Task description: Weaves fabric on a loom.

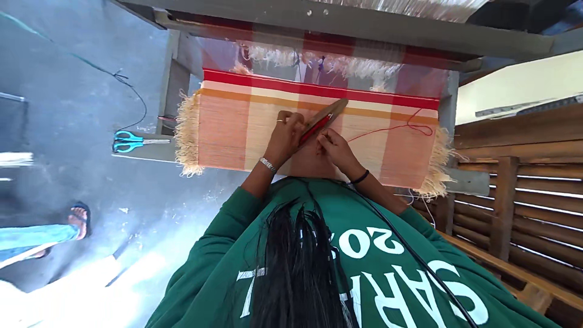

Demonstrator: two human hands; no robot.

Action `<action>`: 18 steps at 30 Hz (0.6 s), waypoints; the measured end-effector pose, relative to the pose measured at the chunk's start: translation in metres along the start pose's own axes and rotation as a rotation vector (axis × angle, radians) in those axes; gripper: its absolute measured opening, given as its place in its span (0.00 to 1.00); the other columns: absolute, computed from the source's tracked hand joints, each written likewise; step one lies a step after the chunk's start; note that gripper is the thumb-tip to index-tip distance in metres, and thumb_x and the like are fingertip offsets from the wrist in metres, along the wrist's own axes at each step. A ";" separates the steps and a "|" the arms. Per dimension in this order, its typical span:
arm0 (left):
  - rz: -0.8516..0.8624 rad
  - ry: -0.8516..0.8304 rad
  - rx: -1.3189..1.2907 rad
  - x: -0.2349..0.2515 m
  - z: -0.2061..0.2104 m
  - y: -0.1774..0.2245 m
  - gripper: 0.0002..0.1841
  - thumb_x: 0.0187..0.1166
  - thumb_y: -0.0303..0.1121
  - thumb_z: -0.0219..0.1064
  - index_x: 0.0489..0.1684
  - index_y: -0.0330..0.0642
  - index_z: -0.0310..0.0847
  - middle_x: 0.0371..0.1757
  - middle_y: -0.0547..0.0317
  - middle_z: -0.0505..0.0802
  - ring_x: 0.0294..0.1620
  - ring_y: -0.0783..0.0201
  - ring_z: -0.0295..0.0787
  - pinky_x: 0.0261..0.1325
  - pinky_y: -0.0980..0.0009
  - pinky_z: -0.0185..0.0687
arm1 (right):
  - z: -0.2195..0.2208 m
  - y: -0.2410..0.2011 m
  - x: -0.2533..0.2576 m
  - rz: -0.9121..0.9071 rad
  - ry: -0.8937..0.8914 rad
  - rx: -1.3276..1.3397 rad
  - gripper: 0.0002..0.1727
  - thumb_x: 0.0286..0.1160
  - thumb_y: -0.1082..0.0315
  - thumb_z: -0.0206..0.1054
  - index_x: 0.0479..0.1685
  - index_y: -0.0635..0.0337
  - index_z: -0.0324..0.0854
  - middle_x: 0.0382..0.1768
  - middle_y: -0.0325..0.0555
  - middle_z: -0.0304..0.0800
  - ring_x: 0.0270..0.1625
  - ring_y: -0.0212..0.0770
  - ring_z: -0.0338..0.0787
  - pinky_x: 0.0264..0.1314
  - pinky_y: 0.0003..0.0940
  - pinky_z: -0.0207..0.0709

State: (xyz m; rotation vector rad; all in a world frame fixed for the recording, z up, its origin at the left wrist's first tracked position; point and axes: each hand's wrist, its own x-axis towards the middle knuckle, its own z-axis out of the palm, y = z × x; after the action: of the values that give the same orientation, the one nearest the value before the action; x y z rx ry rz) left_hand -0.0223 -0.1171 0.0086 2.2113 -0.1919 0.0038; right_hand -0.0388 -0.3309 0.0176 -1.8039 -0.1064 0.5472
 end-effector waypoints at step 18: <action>-0.125 -0.153 0.453 0.005 0.012 0.036 0.14 0.79 0.31 0.67 0.52 0.25 0.83 0.61 0.34 0.81 0.59 0.40 0.85 0.61 0.52 0.85 | 0.023 0.000 0.005 0.068 0.082 0.110 0.18 0.96 0.56 0.49 0.64 0.62 0.75 0.53 0.51 0.91 0.52 0.41 0.95 0.57 0.43 0.90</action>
State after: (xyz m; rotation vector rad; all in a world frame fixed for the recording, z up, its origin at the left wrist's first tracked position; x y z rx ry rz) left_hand -0.0230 -0.1488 0.0307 2.6742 -0.1474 -0.2102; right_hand -0.0442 -0.3085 0.0114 -1.7243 0.0410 0.5170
